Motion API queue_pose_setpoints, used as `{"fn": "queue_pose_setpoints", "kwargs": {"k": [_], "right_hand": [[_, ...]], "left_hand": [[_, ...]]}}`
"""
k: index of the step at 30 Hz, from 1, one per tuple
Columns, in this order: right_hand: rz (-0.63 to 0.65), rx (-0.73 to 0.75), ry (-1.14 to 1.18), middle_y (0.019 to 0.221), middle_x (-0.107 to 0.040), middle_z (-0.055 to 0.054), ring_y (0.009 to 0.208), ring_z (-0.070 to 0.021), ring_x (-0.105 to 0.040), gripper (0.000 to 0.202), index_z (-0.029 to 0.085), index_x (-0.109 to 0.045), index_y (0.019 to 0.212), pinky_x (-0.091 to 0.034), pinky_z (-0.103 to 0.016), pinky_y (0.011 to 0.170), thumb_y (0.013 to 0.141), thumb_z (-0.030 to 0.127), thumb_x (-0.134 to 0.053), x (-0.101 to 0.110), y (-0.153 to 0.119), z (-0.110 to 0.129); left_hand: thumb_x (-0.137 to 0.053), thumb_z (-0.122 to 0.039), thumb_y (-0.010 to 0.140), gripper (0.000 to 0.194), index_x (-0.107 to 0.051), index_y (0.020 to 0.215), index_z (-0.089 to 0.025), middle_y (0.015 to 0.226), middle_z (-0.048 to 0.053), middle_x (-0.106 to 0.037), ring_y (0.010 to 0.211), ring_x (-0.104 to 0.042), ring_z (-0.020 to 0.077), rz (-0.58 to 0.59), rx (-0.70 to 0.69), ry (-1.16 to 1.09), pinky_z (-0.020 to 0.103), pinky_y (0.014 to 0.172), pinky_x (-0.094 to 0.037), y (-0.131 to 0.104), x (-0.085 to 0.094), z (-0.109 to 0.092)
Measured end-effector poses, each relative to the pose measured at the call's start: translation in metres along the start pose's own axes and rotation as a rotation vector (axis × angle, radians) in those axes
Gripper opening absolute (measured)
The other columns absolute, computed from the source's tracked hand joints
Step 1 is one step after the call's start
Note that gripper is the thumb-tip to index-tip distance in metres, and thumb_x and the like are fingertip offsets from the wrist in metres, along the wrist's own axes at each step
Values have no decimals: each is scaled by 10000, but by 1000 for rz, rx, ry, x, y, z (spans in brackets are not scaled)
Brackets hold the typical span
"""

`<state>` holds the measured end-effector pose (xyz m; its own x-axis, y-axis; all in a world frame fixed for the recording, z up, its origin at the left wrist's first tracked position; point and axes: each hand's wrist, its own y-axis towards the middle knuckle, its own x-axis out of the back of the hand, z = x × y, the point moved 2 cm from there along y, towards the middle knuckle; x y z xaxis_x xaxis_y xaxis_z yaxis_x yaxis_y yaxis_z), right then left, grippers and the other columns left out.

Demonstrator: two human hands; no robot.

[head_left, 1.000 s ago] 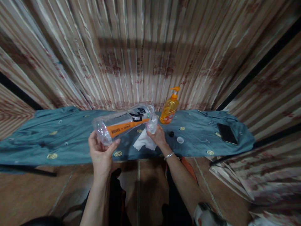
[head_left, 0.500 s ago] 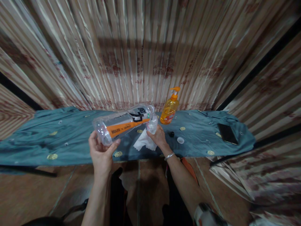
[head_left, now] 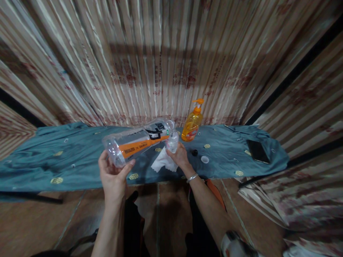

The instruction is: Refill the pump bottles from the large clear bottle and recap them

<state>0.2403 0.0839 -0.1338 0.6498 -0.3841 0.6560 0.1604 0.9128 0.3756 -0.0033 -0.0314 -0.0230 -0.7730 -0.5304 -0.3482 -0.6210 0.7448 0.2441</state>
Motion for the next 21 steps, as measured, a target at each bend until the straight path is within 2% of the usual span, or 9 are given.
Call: {"fn": "queue_pose_setpoints", "kwargs": {"k": [9,15,21], "right_hand": [[3,17,-3,1138,-782,-157,1201,-355,-739,328,200,-681,1085,-596,-459,1071,822,318,-839,2,-1,1],[-3,34,2,1116,-781,-142,1178,-340,-742,340,198,-689,1088,-604,-443,1047,828,356,-839,0,-1,-3],[6,39,-4,1156,-782,-158,1209,-344,-740,386,177,-693,1145,-595,-446,1067,838,359,-841,-1,-1,-4]], "left_hand": [[-1036,-221,404,889,-650,1204,-251,1196,54,-748,997,-742,215,-9,27,-20,329,885,-630,-2,-1,-4],[-1039,-229,405,896,-646,1210,-252,1190,52,-746,1003,-737,226,-17,39,-10,346,890,-624,-3,0,-5],[-1025,-177,389,890,-655,1195,-249,1217,54,-750,1004,-730,202,-13,33,-39,292,834,-624,-3,-1,-7]]}}
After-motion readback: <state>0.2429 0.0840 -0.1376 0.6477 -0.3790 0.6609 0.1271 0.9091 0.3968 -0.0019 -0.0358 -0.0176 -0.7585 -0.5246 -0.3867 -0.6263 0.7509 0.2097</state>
